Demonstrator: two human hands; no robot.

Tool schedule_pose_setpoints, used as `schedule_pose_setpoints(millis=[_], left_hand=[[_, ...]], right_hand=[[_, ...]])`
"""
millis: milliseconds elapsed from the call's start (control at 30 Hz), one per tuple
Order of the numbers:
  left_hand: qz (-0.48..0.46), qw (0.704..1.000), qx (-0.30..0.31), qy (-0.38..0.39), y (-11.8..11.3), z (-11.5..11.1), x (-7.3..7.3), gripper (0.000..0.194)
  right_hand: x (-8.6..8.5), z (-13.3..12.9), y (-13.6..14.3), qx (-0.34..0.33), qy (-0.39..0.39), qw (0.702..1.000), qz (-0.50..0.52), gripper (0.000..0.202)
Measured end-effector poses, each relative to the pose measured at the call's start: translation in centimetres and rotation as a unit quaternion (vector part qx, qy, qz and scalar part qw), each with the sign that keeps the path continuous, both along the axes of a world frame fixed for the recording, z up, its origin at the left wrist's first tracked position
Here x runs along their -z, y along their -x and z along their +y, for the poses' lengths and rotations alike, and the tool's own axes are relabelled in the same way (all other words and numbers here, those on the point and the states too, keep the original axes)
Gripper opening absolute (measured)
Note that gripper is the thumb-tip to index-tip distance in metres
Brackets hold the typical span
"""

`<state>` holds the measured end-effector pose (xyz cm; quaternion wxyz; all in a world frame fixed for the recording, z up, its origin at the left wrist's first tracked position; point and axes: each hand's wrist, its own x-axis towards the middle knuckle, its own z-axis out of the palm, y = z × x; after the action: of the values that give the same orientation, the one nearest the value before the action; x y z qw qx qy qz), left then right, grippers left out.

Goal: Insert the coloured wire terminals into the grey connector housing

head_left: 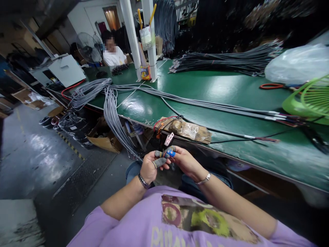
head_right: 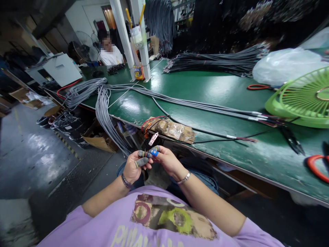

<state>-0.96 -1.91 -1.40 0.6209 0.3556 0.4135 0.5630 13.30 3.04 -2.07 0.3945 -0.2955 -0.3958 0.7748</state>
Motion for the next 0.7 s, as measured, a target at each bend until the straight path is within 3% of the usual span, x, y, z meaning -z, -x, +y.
schedule_pose_setpoints(millis=[167, 300, 700], left_hand=[[0.051, 0.996, -0.058, -0.049, 0.7, 0.0, -0.3, 0.025], [0.072, 0.99, -0.089, -0.082, 0.9, 0.5, -0.6, 0.029], [0.017, 0.996, -0.057, -0.073, 0.0, 2.6, -0.3, 0.028]], right_hand=[[-0.3, 1.5, 0.0, 0.058, 0.091, 0.994, 0.024, 0.03], [-1.3, 3.0, 0.3, 0.038, 0.101, 0.994, 0.021, 0.041], [-1.3, 3.5, 1.5, 0.06, 0.11, 0.989, 0.077, 0.035]])
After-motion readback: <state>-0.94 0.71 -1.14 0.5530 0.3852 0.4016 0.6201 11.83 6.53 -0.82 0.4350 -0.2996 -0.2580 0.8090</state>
